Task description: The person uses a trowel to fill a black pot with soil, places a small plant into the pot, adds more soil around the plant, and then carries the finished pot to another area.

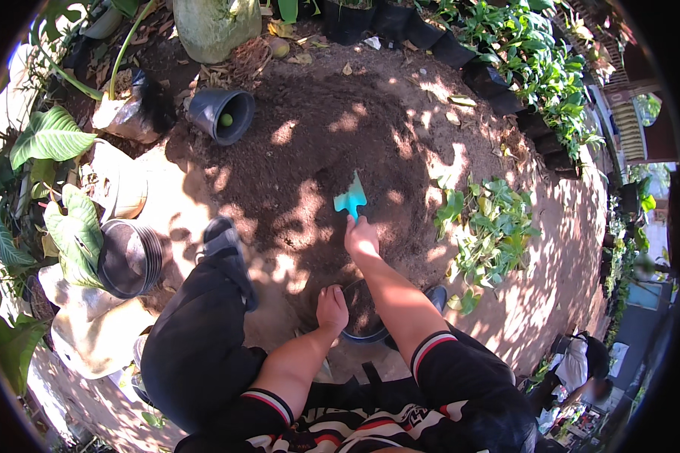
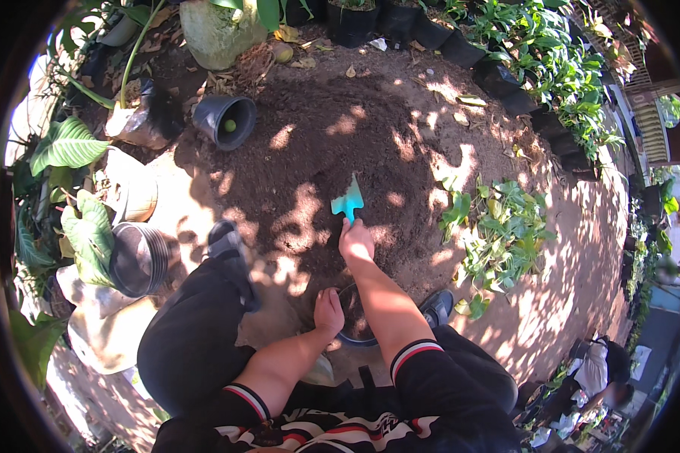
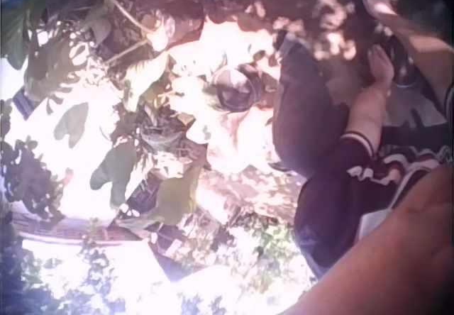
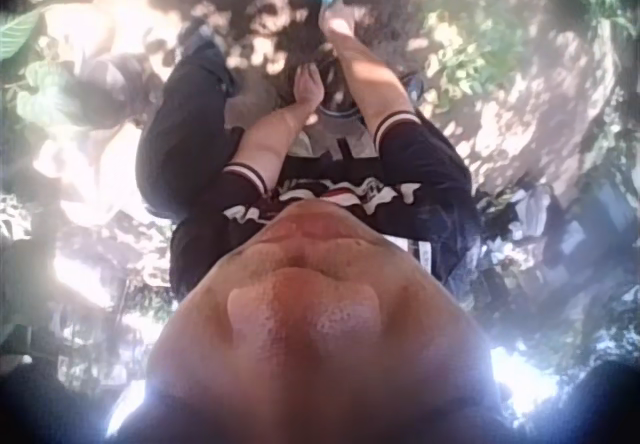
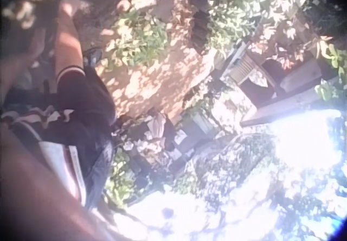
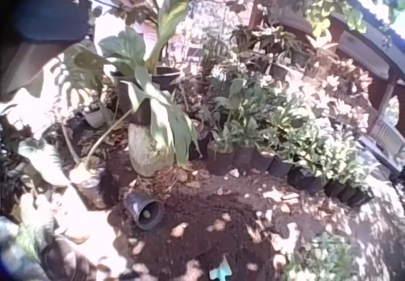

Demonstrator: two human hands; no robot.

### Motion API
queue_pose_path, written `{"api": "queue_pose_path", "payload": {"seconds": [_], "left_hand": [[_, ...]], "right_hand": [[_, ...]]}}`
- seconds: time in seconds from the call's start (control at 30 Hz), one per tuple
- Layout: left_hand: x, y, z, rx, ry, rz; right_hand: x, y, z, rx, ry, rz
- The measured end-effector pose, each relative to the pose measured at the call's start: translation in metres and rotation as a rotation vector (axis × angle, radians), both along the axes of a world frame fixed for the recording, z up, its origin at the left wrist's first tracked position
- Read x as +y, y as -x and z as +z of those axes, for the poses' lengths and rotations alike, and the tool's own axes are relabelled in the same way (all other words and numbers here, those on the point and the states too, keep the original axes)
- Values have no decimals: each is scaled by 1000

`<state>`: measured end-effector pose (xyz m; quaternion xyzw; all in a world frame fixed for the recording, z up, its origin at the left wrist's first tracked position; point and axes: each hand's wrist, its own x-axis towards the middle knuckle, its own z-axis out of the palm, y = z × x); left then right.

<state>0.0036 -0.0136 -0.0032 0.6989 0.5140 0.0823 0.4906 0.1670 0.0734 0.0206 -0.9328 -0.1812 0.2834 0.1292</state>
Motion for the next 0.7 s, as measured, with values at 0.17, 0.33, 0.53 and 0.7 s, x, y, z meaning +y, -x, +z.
{"api": "queue_pose_path", "payload": {"seconds": [0.17, 0.33, 0.53, 0.7], "left_hand": [[2, -1, -2, 71, 55, -5], [8, 6, -5, 80, 115, -75], [16, 12, 21, 120, -93, -322], [26, -2, 18, 303, -104, -582]], "right_hand": [[-45, 9, 12, 124, -136, 16], [-75, -1, 73, 333, -42, -67], [-158, -17, 102, 251, 13, 71], [-223, -15, 131, 87, 35, 225]]}}
